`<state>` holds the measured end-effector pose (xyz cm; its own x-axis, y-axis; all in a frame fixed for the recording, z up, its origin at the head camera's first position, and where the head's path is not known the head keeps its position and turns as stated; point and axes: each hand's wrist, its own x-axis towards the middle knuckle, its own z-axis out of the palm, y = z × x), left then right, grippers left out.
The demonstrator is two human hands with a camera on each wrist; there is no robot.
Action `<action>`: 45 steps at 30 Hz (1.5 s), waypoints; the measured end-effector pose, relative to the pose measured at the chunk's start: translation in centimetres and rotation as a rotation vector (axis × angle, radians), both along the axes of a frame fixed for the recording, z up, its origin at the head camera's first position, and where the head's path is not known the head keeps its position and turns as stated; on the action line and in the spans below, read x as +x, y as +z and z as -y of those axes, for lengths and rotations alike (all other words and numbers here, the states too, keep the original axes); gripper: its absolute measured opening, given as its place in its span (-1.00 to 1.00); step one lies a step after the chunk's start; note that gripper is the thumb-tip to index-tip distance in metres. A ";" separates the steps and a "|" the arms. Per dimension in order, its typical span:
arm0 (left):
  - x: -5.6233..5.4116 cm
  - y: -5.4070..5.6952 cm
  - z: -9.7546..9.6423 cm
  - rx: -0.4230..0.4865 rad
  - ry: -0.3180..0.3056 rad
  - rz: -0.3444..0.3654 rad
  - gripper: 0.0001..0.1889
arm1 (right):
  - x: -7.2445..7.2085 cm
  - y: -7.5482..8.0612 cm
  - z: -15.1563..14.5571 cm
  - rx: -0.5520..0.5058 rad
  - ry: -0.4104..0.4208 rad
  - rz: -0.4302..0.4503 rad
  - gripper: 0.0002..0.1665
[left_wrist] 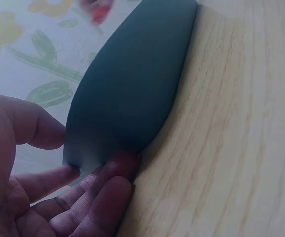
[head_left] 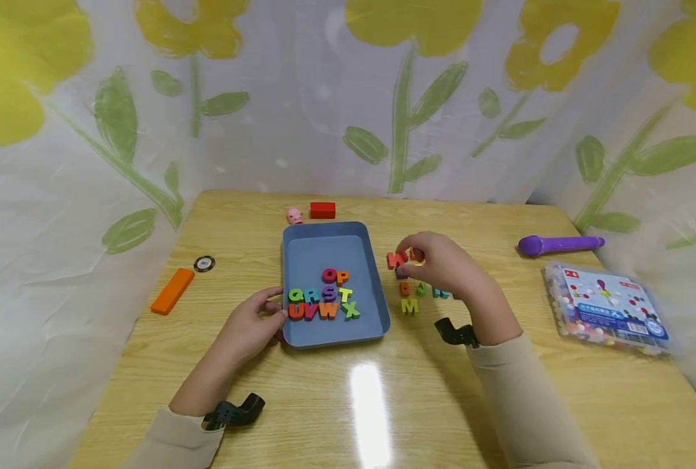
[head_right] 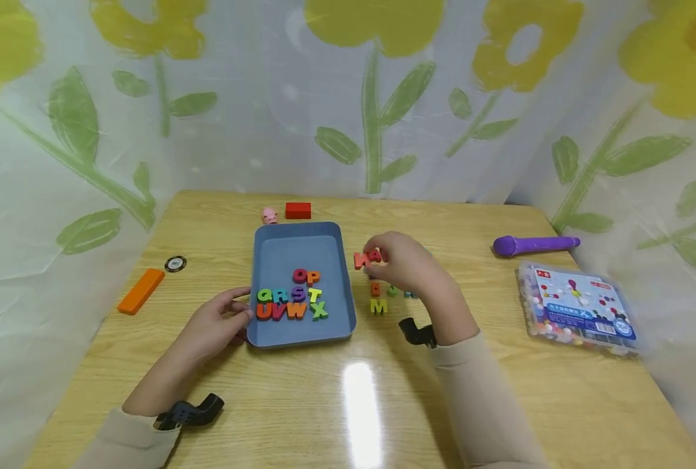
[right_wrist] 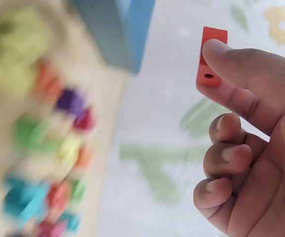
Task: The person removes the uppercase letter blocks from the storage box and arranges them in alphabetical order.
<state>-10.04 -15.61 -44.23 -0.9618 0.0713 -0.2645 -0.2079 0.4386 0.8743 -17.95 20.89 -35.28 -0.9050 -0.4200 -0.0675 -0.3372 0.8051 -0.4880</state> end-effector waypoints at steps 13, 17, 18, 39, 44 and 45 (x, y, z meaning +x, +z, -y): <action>0.2 -0.1 0.6 -0.004 0.009 0.003 -0.40 | 3.7 -4.1 -5.2 0.041 -0.096 0.128 -0.70; 0.2 -0.1 0.6 0.003 0.009 -0.004 -0.41 | 3.6 -4.8 -5.1 0.029 -0.092 0.136 -0.70; 0.2 -0.1 0.6 0.005 0.009 -0.005 -0.40 | 3.6 -5.0 -5.1 0.029 -0.093 0.143 -0.70; 0.2 -0.1 0.3 0.022 0.009 0.012 -0.40 | 4.0 -5.3 -5.4 0.038 -0.097 0.153 -0.64; 0.1 -0.2 0.1 0.000 0.005 0.014 -0.41 | 3.7 -3.6 -4.2 0.021 -0.049 0.128 -0.62; 0.0 -0.2 0.0 -0.003 0.004 0.015 -0.40 | 3.5 -3.1 -3.7 0.023 -0.036 0.119 -0.62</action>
